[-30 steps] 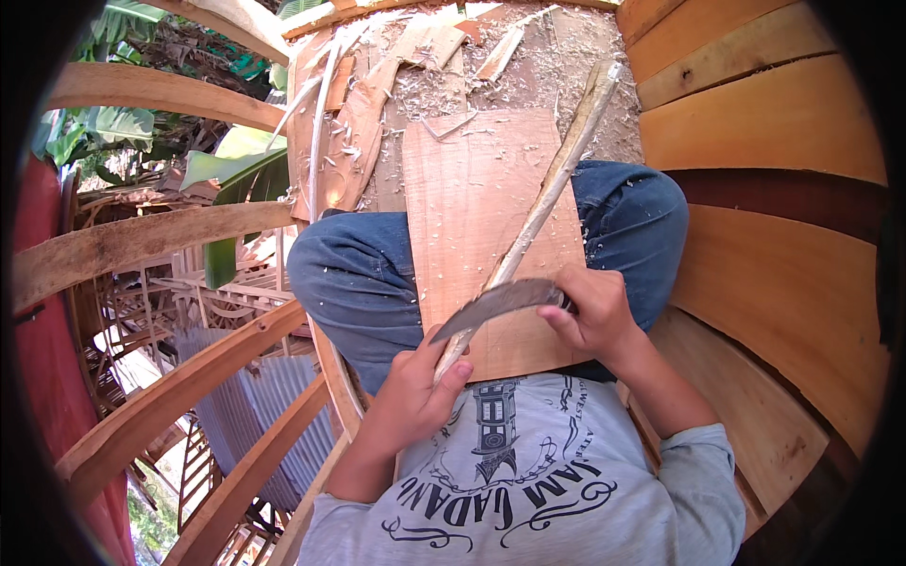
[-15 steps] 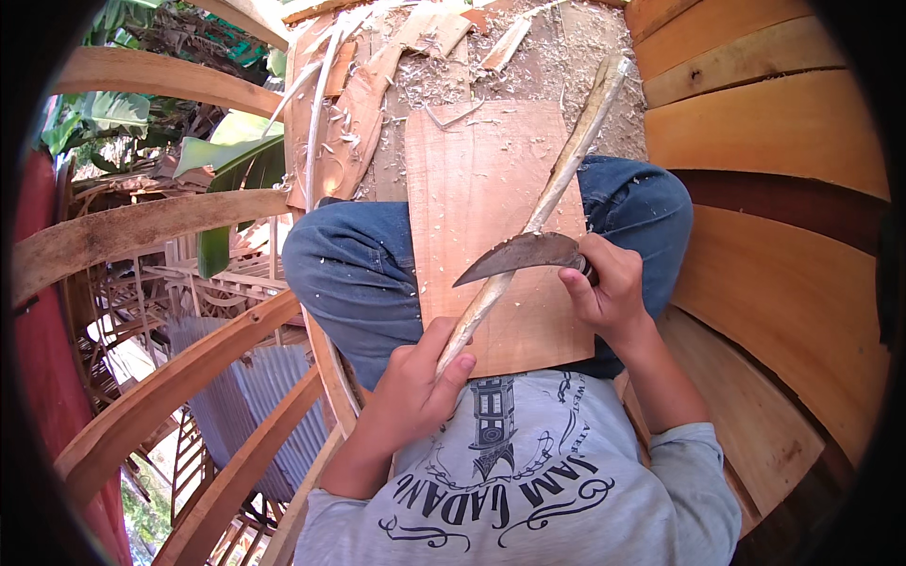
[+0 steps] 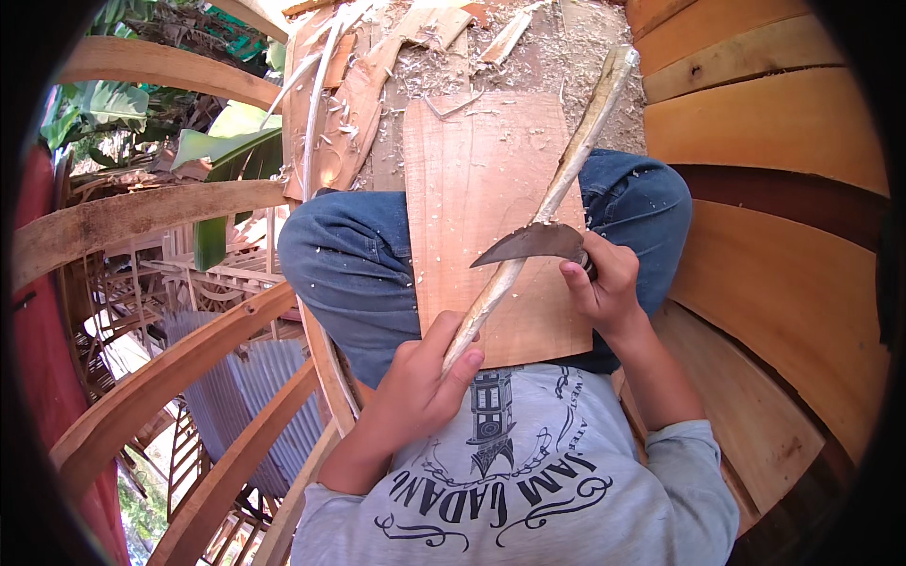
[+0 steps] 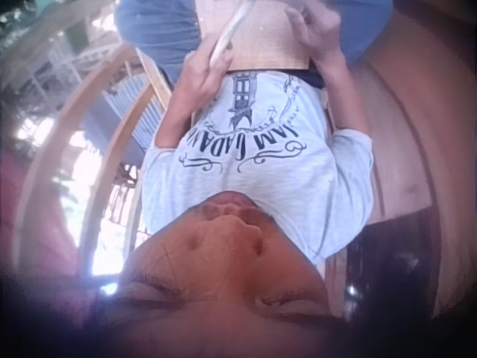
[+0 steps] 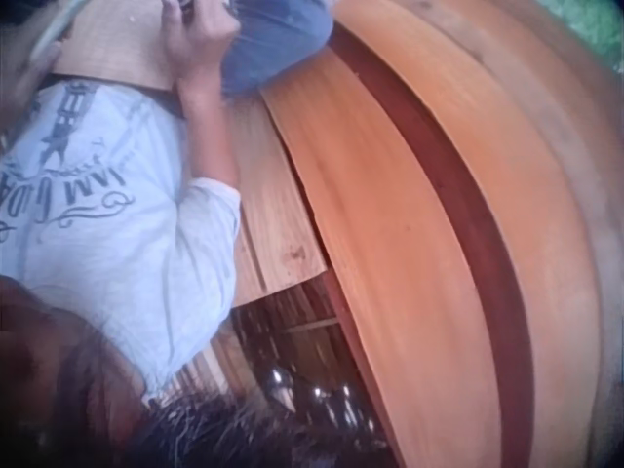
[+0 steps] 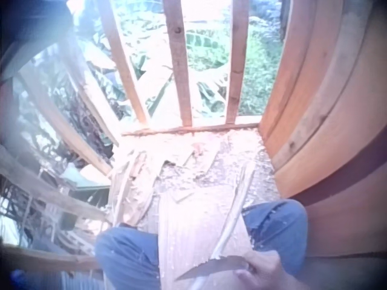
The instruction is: The person sits cross-legged on a wooden floor and uses a curved knife to shave bark and smooth a long wooden stick. They hold the stick with their left hand and repeatedly scrape it with the knife in their right hand, producing wood shavings.
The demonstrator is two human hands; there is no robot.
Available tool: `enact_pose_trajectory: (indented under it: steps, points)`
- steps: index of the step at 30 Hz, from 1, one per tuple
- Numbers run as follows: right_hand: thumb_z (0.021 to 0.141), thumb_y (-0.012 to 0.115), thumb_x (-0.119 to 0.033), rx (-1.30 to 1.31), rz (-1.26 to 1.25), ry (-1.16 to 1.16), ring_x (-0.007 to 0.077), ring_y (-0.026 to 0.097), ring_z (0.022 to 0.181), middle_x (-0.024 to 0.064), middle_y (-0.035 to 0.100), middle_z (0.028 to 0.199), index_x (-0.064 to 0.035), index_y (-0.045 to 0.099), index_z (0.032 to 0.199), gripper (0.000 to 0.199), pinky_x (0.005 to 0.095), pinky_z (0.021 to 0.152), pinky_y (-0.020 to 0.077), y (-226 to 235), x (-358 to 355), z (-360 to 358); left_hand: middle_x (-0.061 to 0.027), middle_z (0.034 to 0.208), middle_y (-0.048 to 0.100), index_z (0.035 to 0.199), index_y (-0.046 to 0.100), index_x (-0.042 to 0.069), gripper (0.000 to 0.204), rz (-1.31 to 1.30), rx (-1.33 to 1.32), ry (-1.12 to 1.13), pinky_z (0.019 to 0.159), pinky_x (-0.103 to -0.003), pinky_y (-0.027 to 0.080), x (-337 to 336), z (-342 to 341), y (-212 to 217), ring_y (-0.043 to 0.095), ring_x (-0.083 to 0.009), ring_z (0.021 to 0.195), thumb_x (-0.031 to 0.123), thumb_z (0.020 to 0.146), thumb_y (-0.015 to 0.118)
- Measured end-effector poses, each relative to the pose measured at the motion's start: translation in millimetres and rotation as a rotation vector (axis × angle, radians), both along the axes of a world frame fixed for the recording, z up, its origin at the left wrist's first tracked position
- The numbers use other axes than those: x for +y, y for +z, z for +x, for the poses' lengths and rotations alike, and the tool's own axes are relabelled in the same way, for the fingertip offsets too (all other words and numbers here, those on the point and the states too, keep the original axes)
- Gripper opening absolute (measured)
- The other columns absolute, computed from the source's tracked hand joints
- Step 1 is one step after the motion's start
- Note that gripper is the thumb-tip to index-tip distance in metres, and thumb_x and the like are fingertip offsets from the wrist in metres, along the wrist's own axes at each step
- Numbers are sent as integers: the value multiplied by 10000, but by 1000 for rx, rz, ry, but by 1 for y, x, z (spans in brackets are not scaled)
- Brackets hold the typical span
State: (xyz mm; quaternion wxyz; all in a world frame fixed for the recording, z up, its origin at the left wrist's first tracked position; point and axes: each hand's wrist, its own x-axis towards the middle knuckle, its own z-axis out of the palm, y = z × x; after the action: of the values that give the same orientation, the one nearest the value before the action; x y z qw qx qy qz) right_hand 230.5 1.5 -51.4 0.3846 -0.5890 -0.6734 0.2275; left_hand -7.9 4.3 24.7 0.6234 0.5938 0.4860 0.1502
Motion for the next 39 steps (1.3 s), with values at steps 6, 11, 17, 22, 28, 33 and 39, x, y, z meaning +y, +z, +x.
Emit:
enact_pose_trajectory:
  steps: [6,11,17,22,28,33,39]
  points:
    - [778,716,-187,10,135,-233,202,454,415,74,453,539,-19,529,721,257,291,415,344,3,8,-7,-60,670,485,988,471,13,158,-258,-172,12,588,-269,414,2,-3,5,497,-137,611,157,926,488]
    - [788,709,-184,51,20,-238,187,471,421,75,463,544,-15,531,724,253,278,416,357,10,4,10,24,616,414,973,460,9,259,-170,-164,135,492,-198,297,-1,-1,0,375,-38,544,265,932,473]
    - [788,696,-237,26,-129,-56,209,510,434,81,494,563,-30,546,735,261,300,418,384,18,8,2,8,643,442,992,464,-2,247,-56,-68,49,520,-224,325,2,6,10,405,-63,561,237,929,474]
    - [817,669,-229,-8,-3,146,211,493,431,98,478,556,-16,541,747,258,304,429,379,21,1,-12,-105,680,537,1050,467,-2,190,-41,-10,16,575,-294,429,3,3,13,567,-188,593,135,920,492]
    - [860,628,-211,67,31,207,176,426,421,106,434,528,4,526,741,266,294,425,351,19,0,-15,-132,684,550,1018,466,-5,169,-27,2,5,572,-306,438,2,6,13,594,-225,594,130,920,492]
    - [832,645,-186,229,-90,8,186,483,423,102,459,532,7,547,771,225,289,426,363,11,-6,-22,-143,699,557,1021,471,-13,175,13,-7,-7,578,-314,445,3,8,12,606,-237,615,128,919,493]
    - [769,701,-207,125,-102,52,212,499,439,84,477,545,-10,550,751,249,295,424,378,8,4,-9,-171,753,576,1035,473,-23,198,-36,-5,-38,588,-316,455,5,9,13,627,-257,646,133,916,501]
